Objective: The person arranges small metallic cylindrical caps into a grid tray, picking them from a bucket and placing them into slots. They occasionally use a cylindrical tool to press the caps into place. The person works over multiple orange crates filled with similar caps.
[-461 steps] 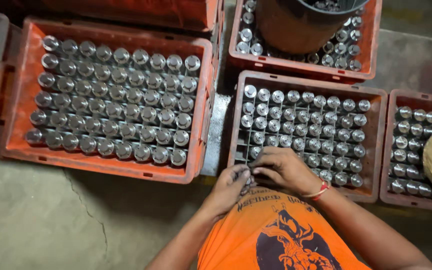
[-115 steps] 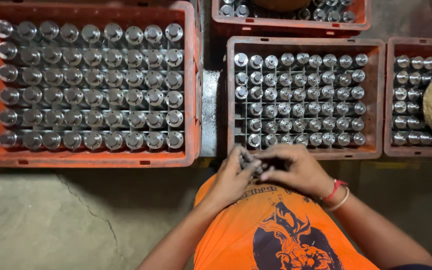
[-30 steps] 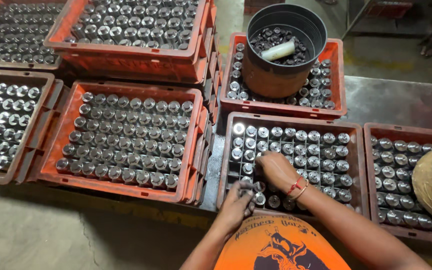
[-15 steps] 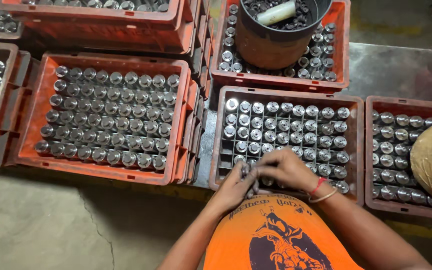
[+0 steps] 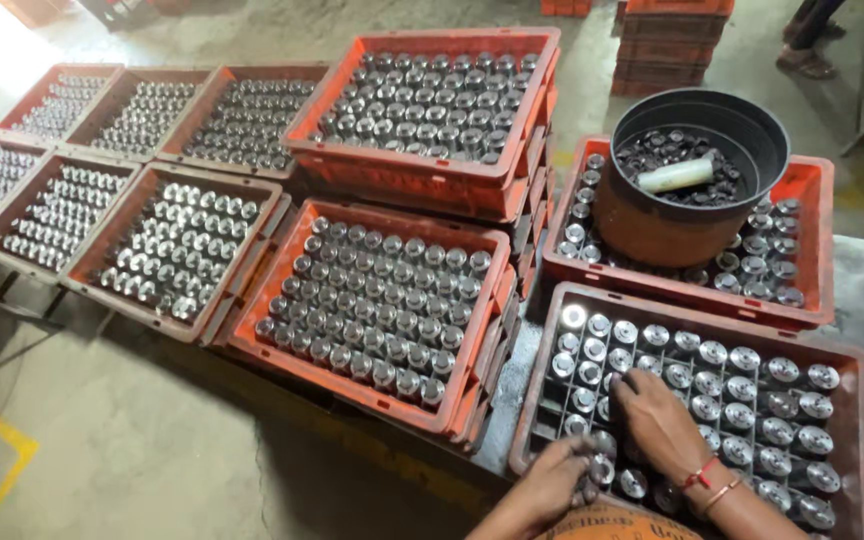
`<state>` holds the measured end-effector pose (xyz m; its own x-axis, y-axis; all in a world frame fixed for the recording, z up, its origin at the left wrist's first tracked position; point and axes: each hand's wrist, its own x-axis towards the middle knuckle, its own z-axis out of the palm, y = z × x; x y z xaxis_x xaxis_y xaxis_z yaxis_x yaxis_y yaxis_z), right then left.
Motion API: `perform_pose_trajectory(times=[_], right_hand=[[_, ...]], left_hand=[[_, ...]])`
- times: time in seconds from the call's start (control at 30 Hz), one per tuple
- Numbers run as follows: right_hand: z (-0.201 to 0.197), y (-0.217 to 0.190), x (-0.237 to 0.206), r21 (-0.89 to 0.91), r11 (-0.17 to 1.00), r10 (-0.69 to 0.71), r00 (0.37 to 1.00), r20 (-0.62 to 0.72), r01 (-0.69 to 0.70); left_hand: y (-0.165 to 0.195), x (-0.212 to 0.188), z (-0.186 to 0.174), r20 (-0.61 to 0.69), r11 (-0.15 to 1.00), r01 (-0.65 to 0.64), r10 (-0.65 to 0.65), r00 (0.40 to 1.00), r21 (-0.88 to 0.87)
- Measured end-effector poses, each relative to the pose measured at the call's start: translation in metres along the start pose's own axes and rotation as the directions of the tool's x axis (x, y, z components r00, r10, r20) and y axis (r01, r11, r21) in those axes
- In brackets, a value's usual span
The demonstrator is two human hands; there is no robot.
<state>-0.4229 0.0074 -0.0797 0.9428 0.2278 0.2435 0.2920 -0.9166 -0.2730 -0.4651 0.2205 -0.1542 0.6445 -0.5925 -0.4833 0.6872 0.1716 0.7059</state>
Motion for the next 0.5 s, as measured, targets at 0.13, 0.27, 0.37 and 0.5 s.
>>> perform_pose_trajectory(times=[0.13,0.27,0.37,0.5], right_hand=[[-0.015,-0.011,-0.005,-0.040,0.999,0.035,0.999,-0.006,-0.035],[-0.034,-0.013,0.001,0.090,0.984,0.147,0.985,0.088,-0.155],[-0.044,-0.019,-0.005,0.492,0.798,0.285,0.938,0.199,-0.347],[-0.051,-0.030,-0.038,0.651,0.585,0.259,0.872,0.416,-0.484]], left_hand=[[0.026,-0.014,0.024,-0.061,0.999,-0.039,0.039,0.997,0.005],[0.037,-0.014,0.036,-0.035,0.979,-0.131,0.138,0.990,0.158],[0.037,-0.016,0.041,-0.046,0.820,-0.257,0.325,0.945,0.511],[0.037,-0.026,0.049,0.117,0.411,-0.345,0.486,0.866,0.844]])
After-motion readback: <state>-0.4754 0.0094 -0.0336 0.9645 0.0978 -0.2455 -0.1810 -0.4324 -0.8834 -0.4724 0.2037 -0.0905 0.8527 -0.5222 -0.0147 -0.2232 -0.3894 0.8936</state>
